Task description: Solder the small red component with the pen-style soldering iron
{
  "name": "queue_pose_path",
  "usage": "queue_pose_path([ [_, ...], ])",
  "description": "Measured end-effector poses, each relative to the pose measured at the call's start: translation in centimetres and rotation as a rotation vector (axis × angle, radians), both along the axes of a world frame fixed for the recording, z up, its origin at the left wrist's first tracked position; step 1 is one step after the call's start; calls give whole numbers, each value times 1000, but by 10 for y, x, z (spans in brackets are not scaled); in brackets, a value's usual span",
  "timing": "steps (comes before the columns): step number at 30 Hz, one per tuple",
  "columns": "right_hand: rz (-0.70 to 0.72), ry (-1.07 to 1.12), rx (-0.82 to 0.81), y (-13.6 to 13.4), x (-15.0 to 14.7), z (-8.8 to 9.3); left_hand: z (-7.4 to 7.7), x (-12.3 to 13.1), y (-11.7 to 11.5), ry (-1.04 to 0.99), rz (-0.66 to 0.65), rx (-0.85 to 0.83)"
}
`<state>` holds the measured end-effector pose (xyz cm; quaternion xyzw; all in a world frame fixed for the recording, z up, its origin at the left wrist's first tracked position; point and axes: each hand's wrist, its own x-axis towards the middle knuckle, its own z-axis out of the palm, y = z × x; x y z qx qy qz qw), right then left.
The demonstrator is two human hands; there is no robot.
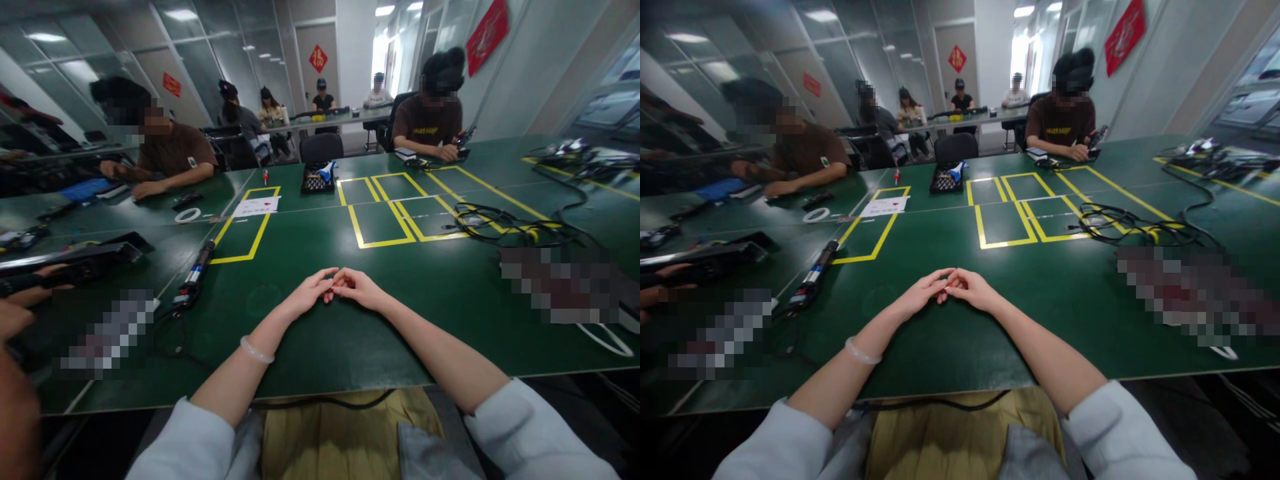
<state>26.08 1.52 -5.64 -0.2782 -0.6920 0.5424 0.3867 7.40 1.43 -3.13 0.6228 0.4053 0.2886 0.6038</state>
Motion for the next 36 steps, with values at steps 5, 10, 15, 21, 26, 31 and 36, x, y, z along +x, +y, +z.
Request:
queue_pose_path([
  [5, -84, -29, 9, 0, -2, -2, -9, -3, 0, -47, 105, -30],
  [10, -141, -79, 52, 1, 0, -3, -5, -1, -3, 81, 88, 39],
  [15, -137, -131, 109, -1, -1, -1, -4, -1, -6, 99, 58, 90],
  [21, -146, -89, 20, 0, -2, -1, -5, 0, -8, 25, 96, 99],
  [26, -175, -116, 78, 3, -1, -3, -6, 1, -9, -8, 114, 87],
  [31, -193, -158, 135, 2, 0, -2, -10, -1, -7, -23, 148, 41],
  [36, -217, -196, 155, 1, 0, -1, -14, -3, -4, -29, 155, 54],
])
